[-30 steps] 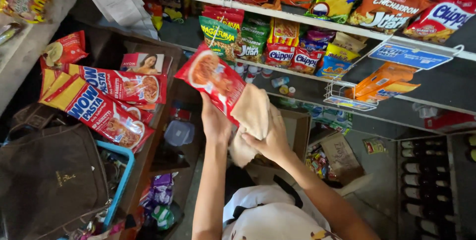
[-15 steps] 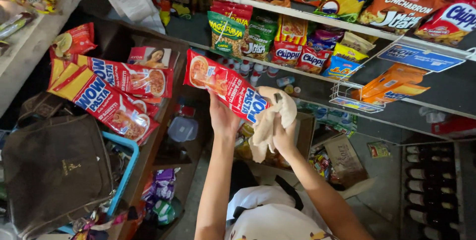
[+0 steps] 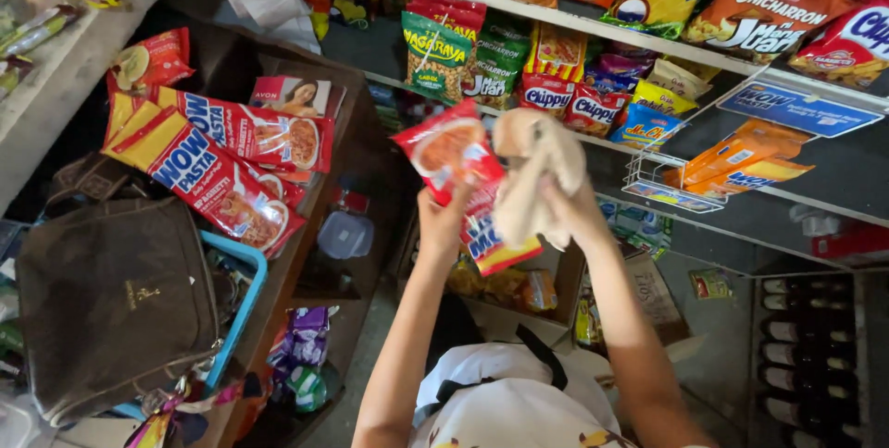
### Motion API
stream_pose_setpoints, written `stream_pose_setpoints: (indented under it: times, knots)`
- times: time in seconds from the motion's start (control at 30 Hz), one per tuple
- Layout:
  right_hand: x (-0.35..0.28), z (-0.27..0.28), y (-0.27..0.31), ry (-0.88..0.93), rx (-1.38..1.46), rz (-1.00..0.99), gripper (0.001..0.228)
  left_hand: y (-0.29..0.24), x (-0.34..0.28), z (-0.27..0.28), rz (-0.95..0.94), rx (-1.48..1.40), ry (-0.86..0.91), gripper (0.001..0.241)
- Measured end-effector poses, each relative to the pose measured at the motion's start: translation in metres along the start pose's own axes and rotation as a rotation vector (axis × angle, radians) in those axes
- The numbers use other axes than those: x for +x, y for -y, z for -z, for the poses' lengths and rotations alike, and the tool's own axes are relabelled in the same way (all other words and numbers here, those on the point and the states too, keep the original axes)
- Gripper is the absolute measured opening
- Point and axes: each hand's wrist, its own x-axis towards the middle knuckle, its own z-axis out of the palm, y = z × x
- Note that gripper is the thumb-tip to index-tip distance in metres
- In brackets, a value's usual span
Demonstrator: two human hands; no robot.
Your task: Wiping down and organizing instant noodle and pasta packets on store shelves.
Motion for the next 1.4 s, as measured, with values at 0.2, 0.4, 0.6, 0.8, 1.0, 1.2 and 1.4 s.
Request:
stream_pose_setpoints:
  times: [0.2,0.4,0.6,0.8,1.0,1.2,1.4]
  knots:
    - [-0.003,-0.022,-0.026,-0.125,-0.465,-0.014,0.033,-0.016,-0.016,-0.023,0.006,0.223,0.156,0.015]
    - [0.000,-0.038,-0.023,-0.147,-0.596,0.177,0.047,-0.016,-0.011,-0.019,0.009,0.201,0.070,0.021]
    - [0.001,-0.031,-0.009,-0.306,-0.413,-0.327,0.057,-0.017,-0.004,-0.021,-0.048,0.148,0.057,0.024]
    - [-0.019,0.048,-0.032,0.063,-0.522,-0.079,0.080,0.017,0.043,0.023,0.063,-0.146,-0.026,0.019]
    - [-0.010,-0.024,0.047,0.350,-0.724,0.176,0.089,0.082,0.060,0.021,0.631,-0.419,0.239,0.041]
    - [0.003,-0.022,0.030,0.430,-1.057,0.296,0.069,0.049,0.031,-0.004,0.813,-0.507,0.443,0.052]
    - [0.009,0.044,-0.111,-0.202,-0.531,0.287,0.026,0.041,0.024,-0.007,0.957,-0.593,0.632,0.064]
